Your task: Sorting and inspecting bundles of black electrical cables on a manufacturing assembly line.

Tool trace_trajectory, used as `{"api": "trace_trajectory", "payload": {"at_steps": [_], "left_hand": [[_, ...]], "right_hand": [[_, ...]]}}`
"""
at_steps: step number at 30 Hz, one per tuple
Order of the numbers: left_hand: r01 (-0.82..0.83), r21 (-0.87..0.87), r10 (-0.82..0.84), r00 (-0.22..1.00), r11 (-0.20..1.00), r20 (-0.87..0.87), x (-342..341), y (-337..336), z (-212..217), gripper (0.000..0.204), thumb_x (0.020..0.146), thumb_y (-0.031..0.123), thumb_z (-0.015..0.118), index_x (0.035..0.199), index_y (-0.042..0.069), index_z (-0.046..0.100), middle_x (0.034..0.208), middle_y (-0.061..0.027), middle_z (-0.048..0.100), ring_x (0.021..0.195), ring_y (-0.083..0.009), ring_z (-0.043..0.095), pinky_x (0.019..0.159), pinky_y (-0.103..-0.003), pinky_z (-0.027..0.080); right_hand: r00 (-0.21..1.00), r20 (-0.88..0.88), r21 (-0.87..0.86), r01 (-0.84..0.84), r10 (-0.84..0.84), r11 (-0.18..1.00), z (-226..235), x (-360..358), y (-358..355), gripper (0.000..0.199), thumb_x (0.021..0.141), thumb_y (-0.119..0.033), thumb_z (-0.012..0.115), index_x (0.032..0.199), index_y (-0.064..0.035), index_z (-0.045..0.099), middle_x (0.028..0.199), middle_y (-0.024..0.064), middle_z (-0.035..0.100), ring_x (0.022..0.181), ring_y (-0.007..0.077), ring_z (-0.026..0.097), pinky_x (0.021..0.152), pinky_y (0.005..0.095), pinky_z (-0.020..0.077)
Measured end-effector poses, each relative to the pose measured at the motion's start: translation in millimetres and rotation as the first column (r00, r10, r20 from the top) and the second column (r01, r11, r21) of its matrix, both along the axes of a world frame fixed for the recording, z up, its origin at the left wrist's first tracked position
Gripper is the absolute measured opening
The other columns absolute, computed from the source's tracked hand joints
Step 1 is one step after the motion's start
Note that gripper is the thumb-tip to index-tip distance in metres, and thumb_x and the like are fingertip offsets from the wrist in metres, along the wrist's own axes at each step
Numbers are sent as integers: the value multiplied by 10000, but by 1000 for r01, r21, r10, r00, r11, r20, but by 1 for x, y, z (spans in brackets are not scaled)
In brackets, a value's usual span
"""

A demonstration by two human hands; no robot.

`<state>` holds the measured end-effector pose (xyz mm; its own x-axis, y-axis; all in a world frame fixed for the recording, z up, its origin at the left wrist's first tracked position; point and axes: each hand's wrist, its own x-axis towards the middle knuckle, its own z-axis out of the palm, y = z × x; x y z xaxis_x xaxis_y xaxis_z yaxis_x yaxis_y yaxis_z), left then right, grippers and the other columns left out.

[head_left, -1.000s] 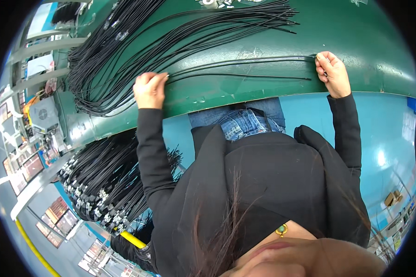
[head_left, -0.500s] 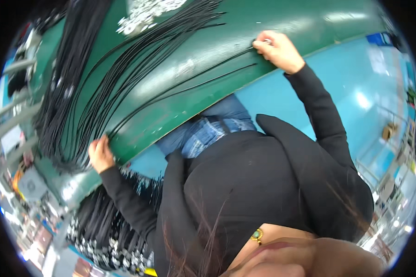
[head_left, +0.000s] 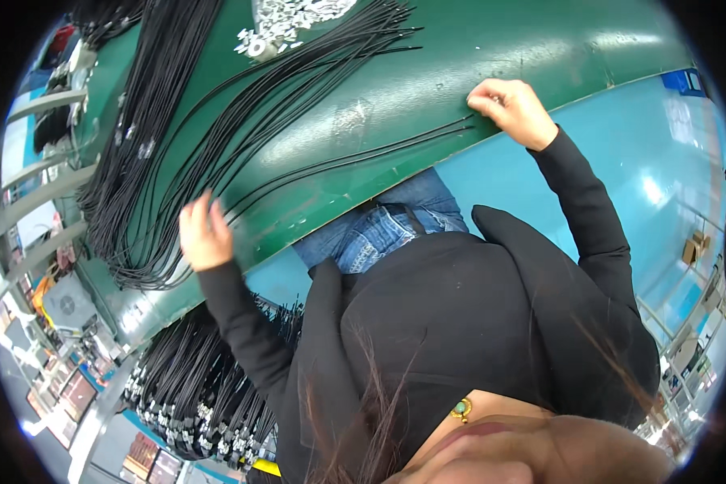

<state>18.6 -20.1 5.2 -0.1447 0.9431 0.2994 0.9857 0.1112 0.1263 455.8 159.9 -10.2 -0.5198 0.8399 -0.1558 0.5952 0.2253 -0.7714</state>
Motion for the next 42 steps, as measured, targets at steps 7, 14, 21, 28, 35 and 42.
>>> {"api": "trace_trajectory", "payload": {"at_steps": [7,14,21,28,35,42], "left_hand": [[341,178,-362,927,923,103,124,120,-25,135,738,131,661,856,82,618,795,-84,571,733,-256,575,632,-351,484],[447,202,-445,894,871,-59,131,120,-31,151,738,107,651,873,65,598,807,-81,549,681,-247,559,595,-336,475],[355,107,-361,800,929,478,167,121,-5,137,765,47,627,899,32,603,774,-102,563,639,-253,567,573,-321,468],[440,189,-470,715,878,518,202,150,-18,133,788,112,637,913,75,608,743,-113,560,628,-272,573,563,-346,468],[392,170,-417,727,904,546,208,150,-14,90,783,108,647,869,88,634,701,-94,555,608,-267,570,554,-342,462],[400,218,-455,749,890,482,208,151,-15,99,783,44,642,882,51,650,664,-94,552,553,-206,547,525,-285,438]], "right_hand": [[793,-443,-753,-75,-419,653,-1,-38,25,213,893,-139,528,1033,20,538,805,38,568,655,78,522,518,183,422],[615,-488,-811,-58,-619,582,-9,-51,27,245,889,-142,562,1064,22,513,880,93,588,695,92,550,508,186,446],[586,-442,-842,-8,-679,540,-10,-50,29,210,877,-167,596,1001,-8,535,897,107,613,664,101,571,508,191,463],[508,-517,-842,-154,-689,518,-18,-50,22,143,881,-156,589,938,-31,548,847,81,604,643,93,558,492,183,457],[490,-499,-845,-92,-715,527,-17,-45,22,146,884,-106,568,997,-16,555,841,59,585,675,71,535,501,170,439],[563,-567,-783,-140,-602,607,-17,-42,23,188,873,-84,571,1041,-2,551,840,50,574,680,61,519,509,166,429]]}}
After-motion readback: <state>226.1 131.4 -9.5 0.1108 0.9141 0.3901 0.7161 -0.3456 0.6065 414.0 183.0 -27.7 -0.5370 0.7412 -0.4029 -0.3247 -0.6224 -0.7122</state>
